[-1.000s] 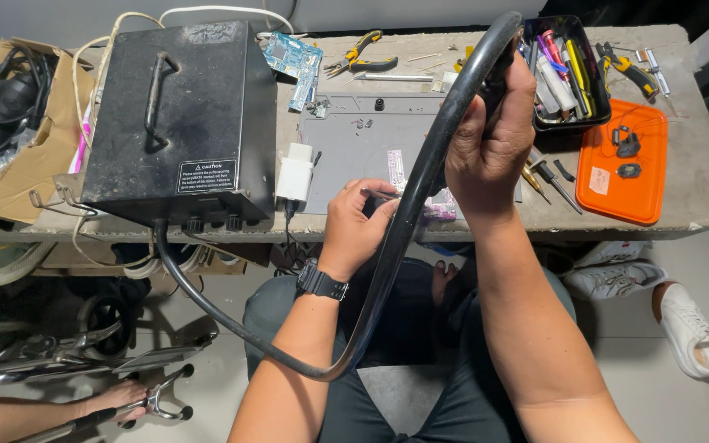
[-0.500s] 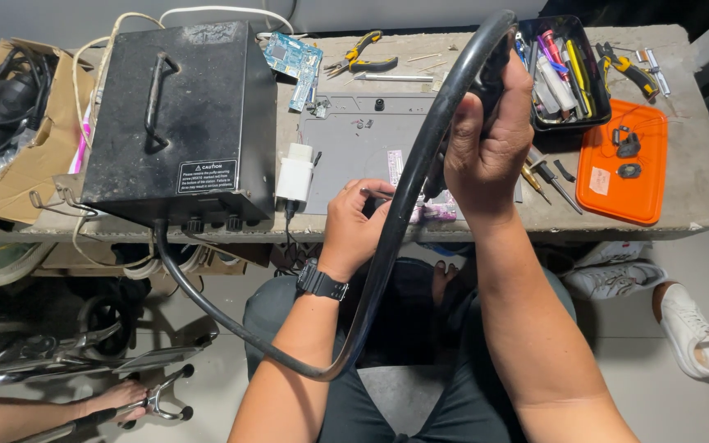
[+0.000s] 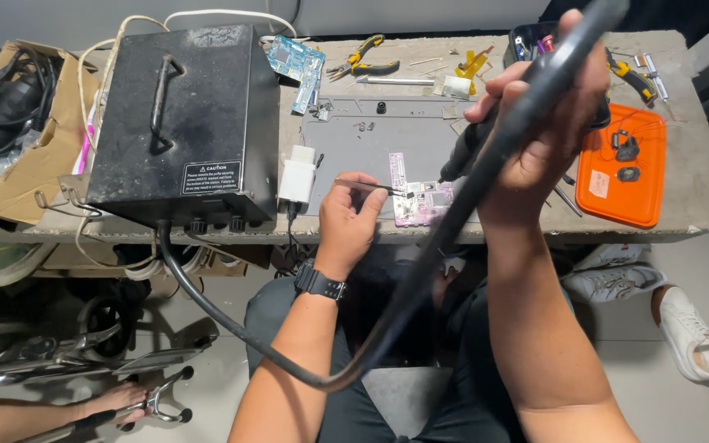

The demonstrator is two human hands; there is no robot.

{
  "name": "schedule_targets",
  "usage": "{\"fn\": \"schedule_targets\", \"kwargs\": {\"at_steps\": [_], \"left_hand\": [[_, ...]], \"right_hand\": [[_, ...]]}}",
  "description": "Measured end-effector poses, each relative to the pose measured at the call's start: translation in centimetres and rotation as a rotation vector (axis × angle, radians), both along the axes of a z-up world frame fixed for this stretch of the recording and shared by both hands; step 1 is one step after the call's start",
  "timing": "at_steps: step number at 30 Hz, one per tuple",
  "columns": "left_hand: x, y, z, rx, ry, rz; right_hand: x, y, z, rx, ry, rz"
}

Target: Using a hot air rework station and a small metal tool to manipulate components on a circuit board.

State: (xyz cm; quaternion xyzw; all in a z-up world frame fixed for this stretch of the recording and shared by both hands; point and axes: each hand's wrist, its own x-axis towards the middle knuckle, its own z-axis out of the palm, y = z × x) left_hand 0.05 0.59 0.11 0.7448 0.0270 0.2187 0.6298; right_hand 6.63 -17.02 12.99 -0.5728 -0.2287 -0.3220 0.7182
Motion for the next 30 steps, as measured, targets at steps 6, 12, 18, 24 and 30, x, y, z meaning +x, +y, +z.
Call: {"fn": "schedule_targets", "kwargs": {"at_steps": [6, 12, 18, 24, 30], "left_hand": [[0.5, 0.3, -0.8, -0.086, -0.04, 0.035], [0.7, 0.2, -1.0, -0.117, -0.05, 0.056], [0.7, 0.5, -0.5, -0.691, 0.076, -0.012], [-0.1, 2.1, 3.3, -1.509, 0.177, -0.139], [-1.3, 0.3, 6.0, -1.668, 0.391, -0.056]], "right_hand": [[-1.3, 0.1, 1.4, -0.132, -0.031, 0.14], [-2.3, 1.6, 4.6, -0.5, -0.181, 0.129], [-3.9, 2.3, 7.5, -0.69, -0.156, 0.066], [-4.6, 2.2, 9.5, -0.718, -0.184, 0.041], [-5.3, 2.2, 10.8, -0.71, -0.221, 0.051]]}}
